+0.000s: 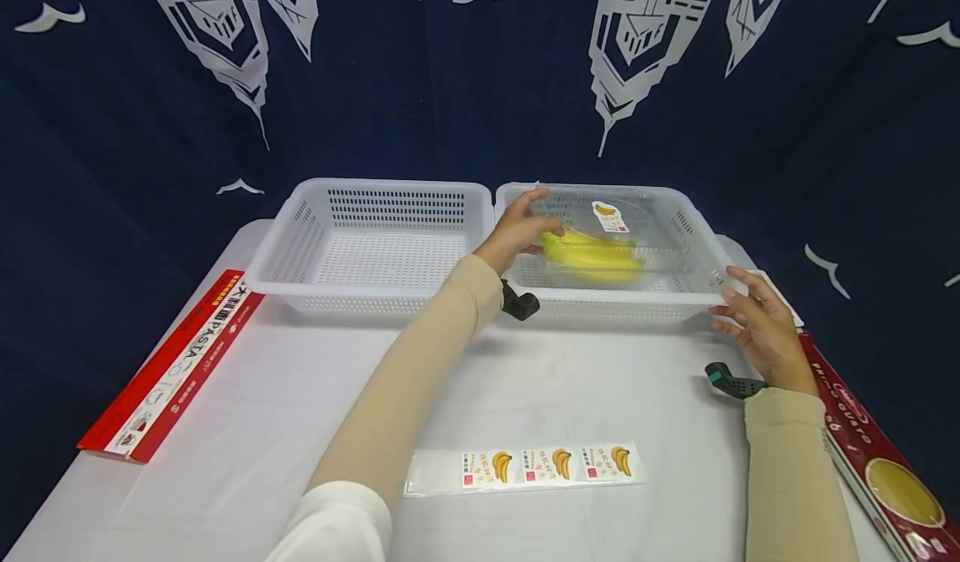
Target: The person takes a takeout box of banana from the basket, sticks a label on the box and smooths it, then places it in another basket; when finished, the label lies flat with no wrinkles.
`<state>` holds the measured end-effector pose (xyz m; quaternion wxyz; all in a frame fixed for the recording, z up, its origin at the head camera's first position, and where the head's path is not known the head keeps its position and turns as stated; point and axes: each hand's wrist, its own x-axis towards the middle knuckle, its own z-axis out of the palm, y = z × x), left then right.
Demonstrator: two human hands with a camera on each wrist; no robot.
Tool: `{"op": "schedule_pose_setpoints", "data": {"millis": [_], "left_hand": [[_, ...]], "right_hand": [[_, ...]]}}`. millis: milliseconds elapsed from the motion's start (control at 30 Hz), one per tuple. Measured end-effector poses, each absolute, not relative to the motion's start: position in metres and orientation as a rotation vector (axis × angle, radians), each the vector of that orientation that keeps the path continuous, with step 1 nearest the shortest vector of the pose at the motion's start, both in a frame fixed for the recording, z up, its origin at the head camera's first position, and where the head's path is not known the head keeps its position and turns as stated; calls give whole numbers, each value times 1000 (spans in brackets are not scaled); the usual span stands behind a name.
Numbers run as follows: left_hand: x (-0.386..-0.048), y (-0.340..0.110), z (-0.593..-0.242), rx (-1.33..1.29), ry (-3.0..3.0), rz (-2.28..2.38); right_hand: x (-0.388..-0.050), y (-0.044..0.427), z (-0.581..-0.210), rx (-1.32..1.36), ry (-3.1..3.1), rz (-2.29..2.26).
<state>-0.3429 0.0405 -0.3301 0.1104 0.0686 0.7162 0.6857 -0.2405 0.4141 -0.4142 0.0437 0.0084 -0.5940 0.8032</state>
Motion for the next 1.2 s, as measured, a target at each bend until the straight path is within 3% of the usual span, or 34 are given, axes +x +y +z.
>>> {"op": "schedule_pose_setpoints", "data": {"millis": [1200], "left_hand": [[-337,61,-341,163,2369,1778]], "right_hand": [[-240,413,-417,38,-1802,2445]]}}
